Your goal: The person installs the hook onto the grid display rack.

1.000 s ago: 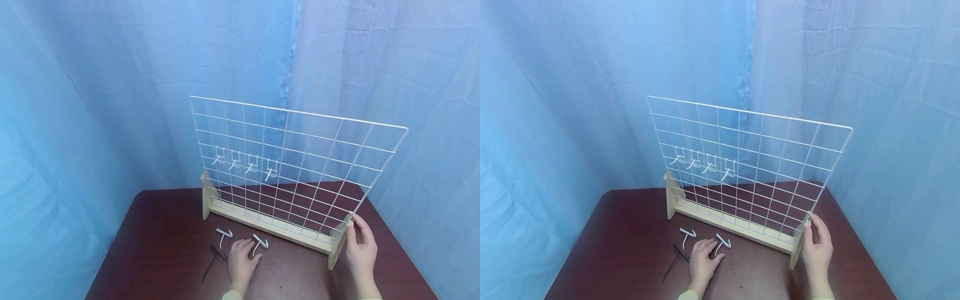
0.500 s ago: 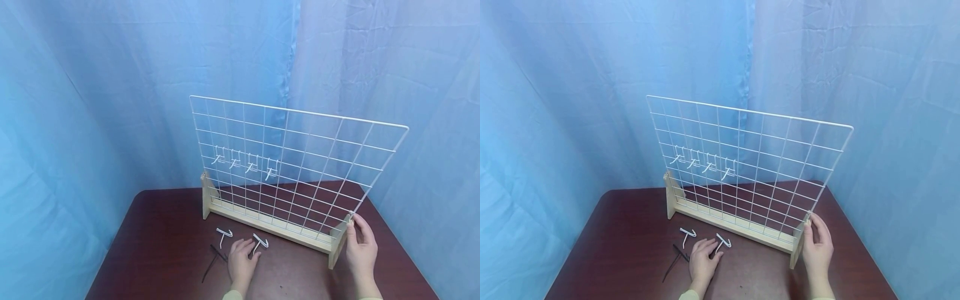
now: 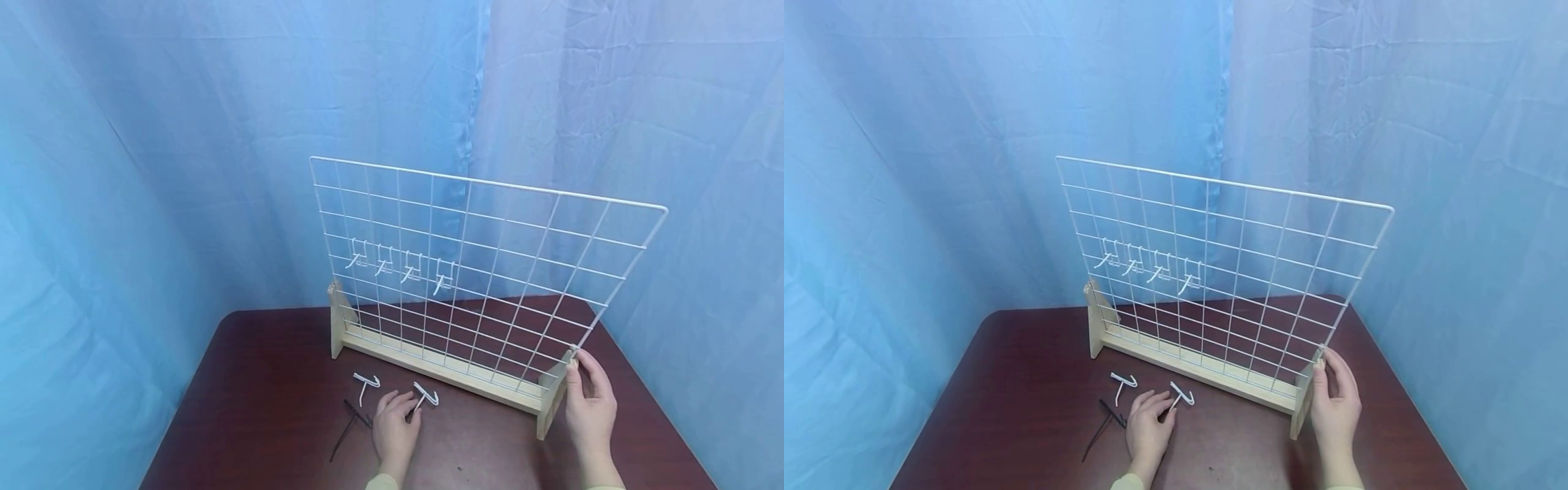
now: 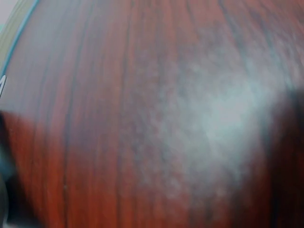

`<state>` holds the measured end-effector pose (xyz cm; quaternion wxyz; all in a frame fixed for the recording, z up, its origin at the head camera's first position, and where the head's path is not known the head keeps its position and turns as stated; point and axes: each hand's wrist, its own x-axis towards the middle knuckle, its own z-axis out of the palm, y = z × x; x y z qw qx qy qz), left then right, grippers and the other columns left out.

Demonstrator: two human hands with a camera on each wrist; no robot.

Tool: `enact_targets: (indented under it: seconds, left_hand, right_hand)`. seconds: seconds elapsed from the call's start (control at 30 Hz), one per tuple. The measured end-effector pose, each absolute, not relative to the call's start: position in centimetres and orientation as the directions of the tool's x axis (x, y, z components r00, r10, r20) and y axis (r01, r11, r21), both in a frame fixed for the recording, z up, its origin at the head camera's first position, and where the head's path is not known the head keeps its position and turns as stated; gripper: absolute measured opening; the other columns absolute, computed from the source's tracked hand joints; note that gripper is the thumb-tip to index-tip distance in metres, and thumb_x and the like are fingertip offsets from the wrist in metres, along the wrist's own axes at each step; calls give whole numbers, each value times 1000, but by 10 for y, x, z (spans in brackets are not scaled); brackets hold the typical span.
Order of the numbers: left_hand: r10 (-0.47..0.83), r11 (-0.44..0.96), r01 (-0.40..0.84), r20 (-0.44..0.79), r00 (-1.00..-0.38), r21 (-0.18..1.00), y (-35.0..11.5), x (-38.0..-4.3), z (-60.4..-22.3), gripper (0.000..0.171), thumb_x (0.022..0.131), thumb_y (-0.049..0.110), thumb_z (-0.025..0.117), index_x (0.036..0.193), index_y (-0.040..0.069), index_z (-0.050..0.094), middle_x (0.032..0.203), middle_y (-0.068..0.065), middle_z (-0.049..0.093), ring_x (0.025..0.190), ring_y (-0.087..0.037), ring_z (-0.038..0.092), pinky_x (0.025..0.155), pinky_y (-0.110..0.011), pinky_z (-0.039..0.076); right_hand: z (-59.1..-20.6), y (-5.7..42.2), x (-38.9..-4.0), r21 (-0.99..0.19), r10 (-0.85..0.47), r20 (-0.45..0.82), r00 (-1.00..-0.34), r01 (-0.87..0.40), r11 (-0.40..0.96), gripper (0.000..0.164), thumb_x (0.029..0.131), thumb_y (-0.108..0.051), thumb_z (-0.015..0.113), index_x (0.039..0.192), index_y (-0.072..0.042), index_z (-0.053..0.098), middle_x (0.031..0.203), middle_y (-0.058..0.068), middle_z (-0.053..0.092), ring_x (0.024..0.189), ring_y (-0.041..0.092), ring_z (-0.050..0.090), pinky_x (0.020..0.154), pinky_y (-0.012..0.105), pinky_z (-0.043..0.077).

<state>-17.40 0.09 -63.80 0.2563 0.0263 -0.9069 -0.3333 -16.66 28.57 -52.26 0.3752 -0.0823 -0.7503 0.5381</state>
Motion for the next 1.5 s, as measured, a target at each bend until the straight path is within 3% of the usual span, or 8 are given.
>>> enact_targets:
  seconds: [0.23, 0.6, 0.97, 1.23, 1.5]
  left_hand:
    - [-253, 765, 128, 477, -842, 632, 1, -176, -641, 17, 67, 8, 85, 79, 17, 78, 95, 8, 74, 105, -19, 64, 91, -39, 51]
    - [-300, 722, 94, 432, -851, 686, 1, -175, -640, 15, 73, 12, 83, 84, 20, 77, 86, 11, 72, 101, -15, 64, 91, -35, 51]
    - [-329, 700, 105, 449, -830, 707, 4, -175, -635, 16, 75, 13, 85, 87, 21, 77, 88, 12, 71, 92, -12, 63, 83, -33, 51]
    - [-332, 671, 93, 411, -849, 735, 4, -175, -627, 16, 77, 15, 84, 90, 21, 77, 90, 12, 71, 93, -12, 63, 85, -34, 52]
    - [-318, 668, 150, 461, -829, 729, 3, -176, -626, 17, 75, 16, 86, 89, 19, 77, 87, 10, 72, 85, -13, 65, 78, -34, 53]
  right_hand:
    - [-524, 286, -167, -871, 524, 482, -702, -316, 377, 34, 97, 8, 55, 130, 9, 56, 127, -16, 56, 115, -5, 53, 97, 13, 42]
    - [-525, 286, -167, -872, 527, 482, -700, -323, 368, 33, 98, 2, 57, 131, 4, 59, 128, -11, 58, 116, -2, 55, 98, 13, 42]
    - [-521, 285, -167, -880, 542, 463, -701, -289, 378, 32, 96, 6, 57, 128, 9, 58, 124, -18, 56, 114, -6, 54, 98, 16, 43]
    - [-498, 272, -156, -871, 528, 488, -695, -347, 347, 31, 96, 9, 55, 126, 13, 57, 122, -17, 57, 112, -6, 55, 96, 12, 43]
    - [-496, 270, -155, -869, 526, 490, -695, -341, 359, 30, 96, 9, 56, 126, 13, 57, 121, -19, 57, 111, -7, 55, 95, 11, 43]
